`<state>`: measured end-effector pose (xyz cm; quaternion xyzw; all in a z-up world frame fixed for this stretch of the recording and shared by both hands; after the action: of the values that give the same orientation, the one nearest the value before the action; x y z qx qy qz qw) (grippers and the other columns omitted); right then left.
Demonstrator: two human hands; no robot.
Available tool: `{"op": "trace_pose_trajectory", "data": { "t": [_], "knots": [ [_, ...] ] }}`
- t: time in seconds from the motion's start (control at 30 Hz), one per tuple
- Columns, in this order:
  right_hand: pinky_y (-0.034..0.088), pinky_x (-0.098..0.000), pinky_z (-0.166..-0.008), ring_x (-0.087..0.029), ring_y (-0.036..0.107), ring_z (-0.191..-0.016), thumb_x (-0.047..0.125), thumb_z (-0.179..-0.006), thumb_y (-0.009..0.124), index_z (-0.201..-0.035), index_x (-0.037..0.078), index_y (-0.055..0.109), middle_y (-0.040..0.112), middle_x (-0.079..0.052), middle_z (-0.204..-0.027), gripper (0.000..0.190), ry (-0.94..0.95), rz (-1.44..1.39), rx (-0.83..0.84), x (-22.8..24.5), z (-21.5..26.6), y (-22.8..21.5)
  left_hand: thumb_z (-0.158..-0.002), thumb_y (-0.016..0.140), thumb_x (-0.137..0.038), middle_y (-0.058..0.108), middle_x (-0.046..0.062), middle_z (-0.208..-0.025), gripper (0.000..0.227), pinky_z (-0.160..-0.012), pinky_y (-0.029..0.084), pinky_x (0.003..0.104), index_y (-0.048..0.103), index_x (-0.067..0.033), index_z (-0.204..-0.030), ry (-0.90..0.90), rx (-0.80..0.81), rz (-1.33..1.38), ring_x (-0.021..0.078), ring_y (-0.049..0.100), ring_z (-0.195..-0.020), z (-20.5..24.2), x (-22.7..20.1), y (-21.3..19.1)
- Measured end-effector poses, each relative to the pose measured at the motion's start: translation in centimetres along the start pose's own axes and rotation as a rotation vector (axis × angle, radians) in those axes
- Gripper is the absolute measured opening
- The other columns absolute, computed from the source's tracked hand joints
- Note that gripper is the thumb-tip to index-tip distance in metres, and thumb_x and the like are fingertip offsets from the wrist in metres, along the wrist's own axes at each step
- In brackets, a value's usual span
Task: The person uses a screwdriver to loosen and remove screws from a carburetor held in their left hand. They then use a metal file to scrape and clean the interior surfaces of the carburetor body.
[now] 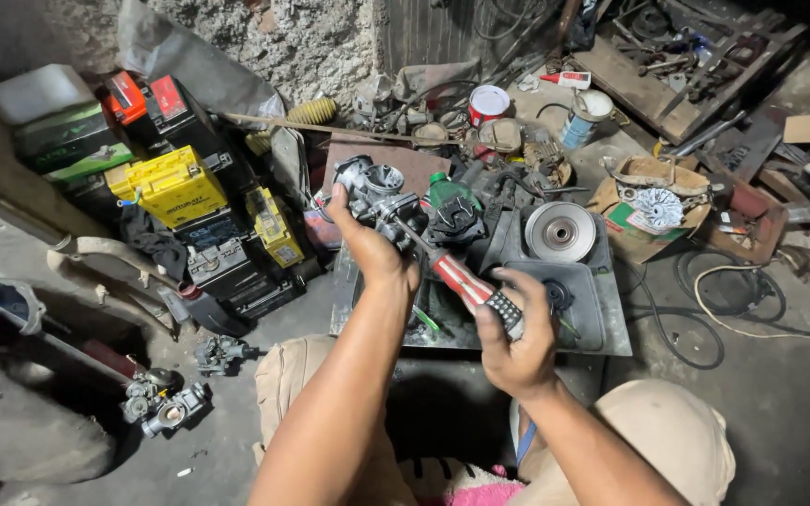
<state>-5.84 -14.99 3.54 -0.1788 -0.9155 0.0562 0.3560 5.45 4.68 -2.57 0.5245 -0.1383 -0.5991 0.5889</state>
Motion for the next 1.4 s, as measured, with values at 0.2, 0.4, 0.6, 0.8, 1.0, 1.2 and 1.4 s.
{"op": "trace_pose_trajectory", "data": {
  "t": [0.2, 0.4, 0.6, 0.8, 1.0, 1.2, 1.4],
  "knots": [
    [0.05, -0.0249, -0.058, -0.012, 0.058, -0.056, 0.049, -0.099, 0.054, -0.124, 0.003, 0.065, 0.064, -0.003, -0.069, 0.053, 0.074, 0.006, 0.022, -2.0, 0.2, -0.1, -0.078, 0.069, -0.062, 0.069, 0.006, -0.068, 0.048, -0.054, 0.061, 0.036, 0.07, -0.0145, -0.084, -0.006, -0.008, -0.011, 0.0222, 0.07, -0.055, -0.2, 0.5, 0.4],
    [0.054, -0.0297, -0.057, -0.02, 0.064, -0.058, 0.019, -0.083, 0.083, -0.123, -0.006, 0.056, 0.067, -0.013, -0.078, 0.054, 0.006, -0.04, 0.005, -1.8, -1.2, -0.6, -0.077, 0.071, -0.06, 0.07, 0.007, -0.07, 0.047, -0.057, 0.061, 0.037, 0.069, -0.014, -0.086, -0.013, -0.038, 0.003, 0.0232, 0.07, -0.058, -1.6, 1.7, -0.1],
    [0.047, -0.0253, -0.05, -0.016, 0.056, -0.051, 0.026, -0.095, 0.066, -0.125, 0.0, 0.063, 0.064, -0.008, -0.071, 0.04, 0.041, -0.008, 0.02, -2.0, -1.5, 0.1, -0.075, 0.072, -0.063, 0.072, 0.008, -0.077, 0.051, -0.064, 0.062, 0.04, 0.068, -0.0148, -0.09, 0.0, -0.045, -0.008, 0.0243, 0.072, -0.065, -1.1, 1.7, 0.6],
    [0.047, -0.0251, -0.052, -0.011, 0.055, -0.054, 0.037, -0.1, 0.054, -0.13, 0.002, 0.059, 0.064, -0.004, -0.069, 0.047, 0.108, -0.128, 0.087, -2.4, -1.5, -0.2, -0.075, 0.073, -0.06, 0.073, 0.008, -0.082, 0.05, -0.068, 0.062, 0.04, 0.069, -0.015, -0.095, 0.009, -0.061, -0.005, 0.0249, 0.073, -0.07, -1.7, 1.8, -0.3],
    [0.045, -0.0264, -0.051, -0.014, 0.055, -0.053, 0.035, -0.09, 0.075, -0.131, 0.001, 0.055, 0.066, -0.008, -0.073, 0.057, 0.041, -0.092, 0.075, -1.7, -1.1, 0.0, -0.075, 0.074, -0.061, 0.073, 0.009, -0.085, 0.051, -0.069, 0.062, 0.042, 0.069, -0.0148, -0.097, 0.017, -0.056, -0.007, 0.0259, 0.073, -0.073, -1.7, 1.2, -0.6],
    [0.047, -0.0269, -0.052, -0.017, 0.058, -0.053, 0.03, -0.088, 0.078, -0.13, 0.001, 0.053, 0.066, -0.008, -0.076, 0.056, -0.002, 0.009, 0.027, -0.6, -0.6, -0.5, -0.077, 0.072, -0.06, 0.07, 0.005, -0.082, 0.048, -0.064, 0.061, 0.036, 0.065, -0.0166, -0.096, 0.05, -0.067, -0.027, 0.0225, 0.072, -0.069, -0.8, 0.5, -0.9],
    [0.047, -0.0263, -0.049, -0.019, 0.059, -0.05, 0.03, -0.102, 0.053, -0.126, 0.003, 0.064, 0.066, -0.005, -0.068, 0.038, 0.053, 0.009, 0.1, 0.3, -0.6, -0.6, -0.075, 0.075, -0.061, 0.07, 0.008, -0.088, 0.052, -0.07, 0.061, 0.042, 0.061, -0.0169, -0.099, 0.062, -0.07, -0.03, 0.0248, 0.072, -0.074, -1.1, 0.3, -1.8]
  ]
}}
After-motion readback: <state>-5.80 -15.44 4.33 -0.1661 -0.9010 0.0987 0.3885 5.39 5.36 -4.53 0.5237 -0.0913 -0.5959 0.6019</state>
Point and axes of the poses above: each hand's wrist, its own z-axis away from the middle knuckle, its own y-axis out of the palm, x = y × z, the point moved 9 cm from there along -z, towards the middle knuckle
